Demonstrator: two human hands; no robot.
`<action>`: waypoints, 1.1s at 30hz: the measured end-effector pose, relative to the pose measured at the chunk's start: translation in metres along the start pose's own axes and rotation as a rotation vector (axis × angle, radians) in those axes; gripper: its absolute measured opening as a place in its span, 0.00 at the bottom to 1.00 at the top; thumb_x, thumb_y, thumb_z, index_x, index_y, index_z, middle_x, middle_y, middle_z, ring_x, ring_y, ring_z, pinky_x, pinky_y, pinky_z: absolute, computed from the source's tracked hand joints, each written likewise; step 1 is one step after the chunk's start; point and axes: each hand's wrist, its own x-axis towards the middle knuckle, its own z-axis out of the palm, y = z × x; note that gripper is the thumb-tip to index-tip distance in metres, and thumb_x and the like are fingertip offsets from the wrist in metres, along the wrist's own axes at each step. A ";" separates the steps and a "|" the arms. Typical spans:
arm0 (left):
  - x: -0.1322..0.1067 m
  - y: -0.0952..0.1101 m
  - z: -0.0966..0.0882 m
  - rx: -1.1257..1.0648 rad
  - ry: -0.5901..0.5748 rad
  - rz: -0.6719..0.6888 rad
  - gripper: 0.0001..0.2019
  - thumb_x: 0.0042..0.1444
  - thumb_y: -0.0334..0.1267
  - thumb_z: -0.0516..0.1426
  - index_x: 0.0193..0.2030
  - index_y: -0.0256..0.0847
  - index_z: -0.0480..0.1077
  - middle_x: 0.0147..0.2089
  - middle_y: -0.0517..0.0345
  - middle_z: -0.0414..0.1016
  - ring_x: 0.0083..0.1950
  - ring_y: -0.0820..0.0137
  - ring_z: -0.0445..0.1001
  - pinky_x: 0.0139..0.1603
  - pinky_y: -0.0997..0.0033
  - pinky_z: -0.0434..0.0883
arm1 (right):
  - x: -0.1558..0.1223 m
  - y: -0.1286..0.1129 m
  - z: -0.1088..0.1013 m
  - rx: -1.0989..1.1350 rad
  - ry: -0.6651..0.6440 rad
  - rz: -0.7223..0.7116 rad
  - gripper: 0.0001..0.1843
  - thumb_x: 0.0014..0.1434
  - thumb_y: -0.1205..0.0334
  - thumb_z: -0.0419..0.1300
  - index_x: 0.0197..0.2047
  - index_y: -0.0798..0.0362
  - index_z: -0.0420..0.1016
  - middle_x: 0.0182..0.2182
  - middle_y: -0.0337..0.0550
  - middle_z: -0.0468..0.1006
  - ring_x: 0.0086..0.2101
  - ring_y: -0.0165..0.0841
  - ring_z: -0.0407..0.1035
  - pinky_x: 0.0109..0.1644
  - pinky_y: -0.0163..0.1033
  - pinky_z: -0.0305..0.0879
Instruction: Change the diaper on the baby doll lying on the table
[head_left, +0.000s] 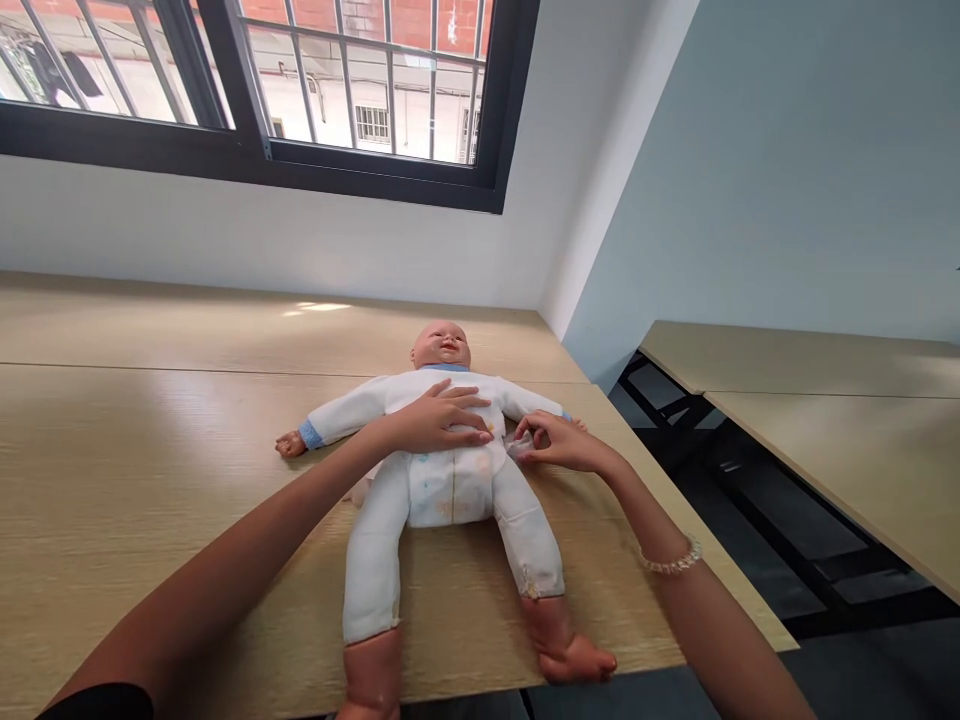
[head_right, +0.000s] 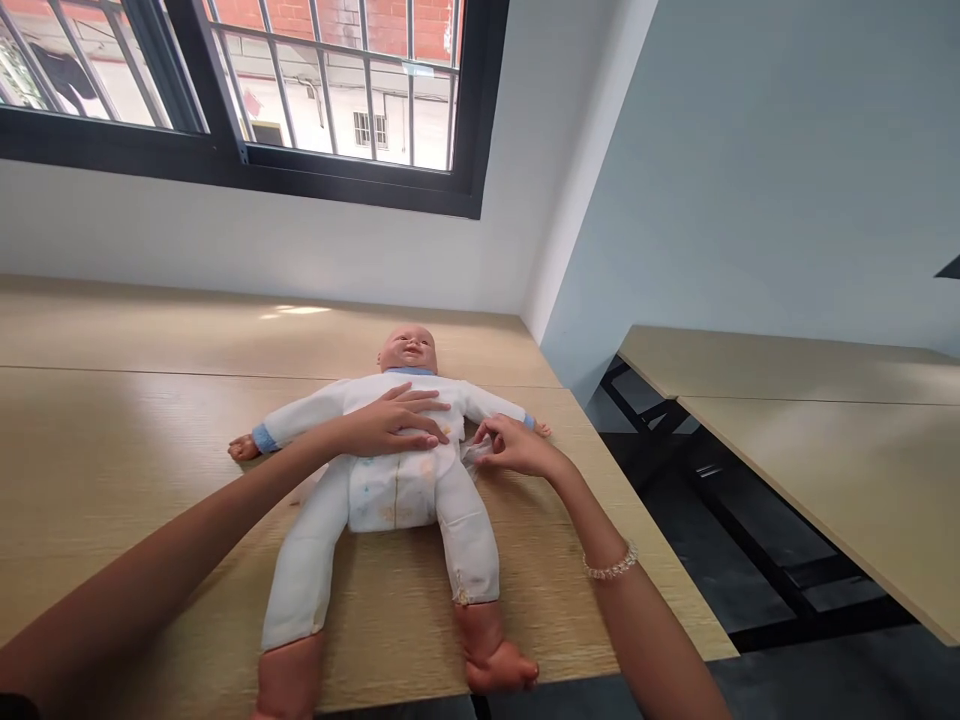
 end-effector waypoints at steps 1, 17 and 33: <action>0.000 0.000 0.000 -0.006 0.005 0.001 0.19 0.68 0.55 0.46 0.52 0.56 0.74 0.71 0.62 0.59 0.74 0.61 0.47 0.72 0.45 0.35 | 0.003 0.000 0.003 0.026 0.034 -0.001 0.12 0.53 0.56 0.63 0.38 0.54 0.76 0.37 0.44 0.75 0.33 0.33 0.68 0.37 0.37 0.64; -0.002 0.002 0.002 -0.012 0.013 -0.002 0.20 0.68 0.55 0.45 0.53 0.56 0.74 0.70 0.63 0.60 0.74 0.61 0.48 0.72 0.45 0.35 | 0.009 -0.006 0.013 -0.420 0.557 0.190 0.06 0.65 0.64 0.55 0.44 0.51 0.70 0.37 0.44 0.80 0.36 0.39 0.74 0.36 0.37 0.62; -0.003 0.001 0.001 -0.040 0.018 -0.004 0.19 0.67 0.56 0.46 0.53 0.57 0.74 0.69 0.62 0.62 0.74 0.60 0.47 0.72 0.45 0.34 | -0.003 0.003 -0.003 0.280 -0.130 0.275 0.29 0.50 0.35 0.65 0.27 0.55 0.70 0.23 0.38 0.70 0.25 0.26 0.63 0.27 0.31 0.62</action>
